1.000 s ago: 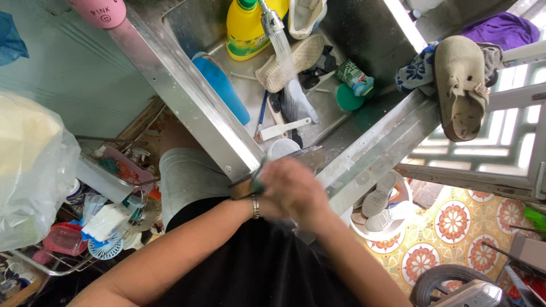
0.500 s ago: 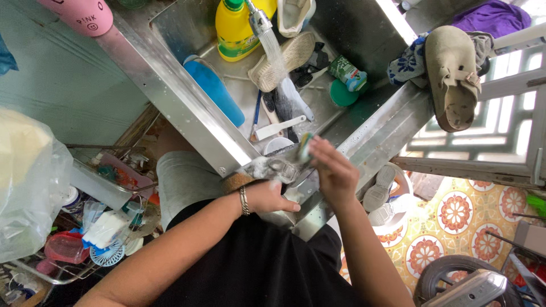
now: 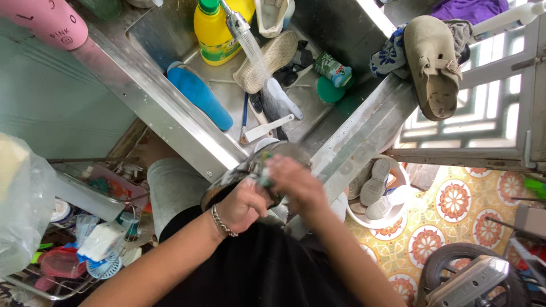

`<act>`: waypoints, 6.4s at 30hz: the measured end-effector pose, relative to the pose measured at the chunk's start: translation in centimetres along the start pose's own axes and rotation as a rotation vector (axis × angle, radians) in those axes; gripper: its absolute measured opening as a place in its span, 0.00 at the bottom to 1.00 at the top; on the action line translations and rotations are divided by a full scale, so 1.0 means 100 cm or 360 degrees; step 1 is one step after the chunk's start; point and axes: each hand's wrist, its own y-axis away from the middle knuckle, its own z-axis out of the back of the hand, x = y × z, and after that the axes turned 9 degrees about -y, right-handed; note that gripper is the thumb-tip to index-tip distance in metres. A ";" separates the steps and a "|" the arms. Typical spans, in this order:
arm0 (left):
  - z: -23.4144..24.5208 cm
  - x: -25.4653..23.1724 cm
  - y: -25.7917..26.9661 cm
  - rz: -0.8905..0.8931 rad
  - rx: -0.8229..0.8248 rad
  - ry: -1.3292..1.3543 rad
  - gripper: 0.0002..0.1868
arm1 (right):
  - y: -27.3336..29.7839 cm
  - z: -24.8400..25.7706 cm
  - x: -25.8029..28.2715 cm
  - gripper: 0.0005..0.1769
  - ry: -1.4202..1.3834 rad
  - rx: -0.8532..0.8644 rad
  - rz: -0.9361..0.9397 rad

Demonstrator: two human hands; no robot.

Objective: The person cleans a shoe in a sink using a brush and a sponge with cleaning solution, rinsing the shoe under running water.

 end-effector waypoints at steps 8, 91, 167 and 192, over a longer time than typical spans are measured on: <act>-0.005 0.003 0.009 0.0083 -0.0180 0.0421 0.40 | 0.014 -0.001 0.006 0.11 0.0046 0.0086 0.0032; -0.008 -0.005 -0.011 -0.0055 -0.0234 0.0348 0.41 | 0.015 0.018 -0.002 0.03 0.0026 -0.0245 -0.0150; 0.047 0.087 -0.001 0.0042 0.0019 -0.2133 0.20 | 0.042 0.020 -0.020 0.10 -0.0014 -0.0876 -0.0478; 0.068 0.119 0.000 -0.0169 0.0136 -0.2355 0.24 | 0.002 0.038 0.019 0.11 0.0320 -0.0244 0.0019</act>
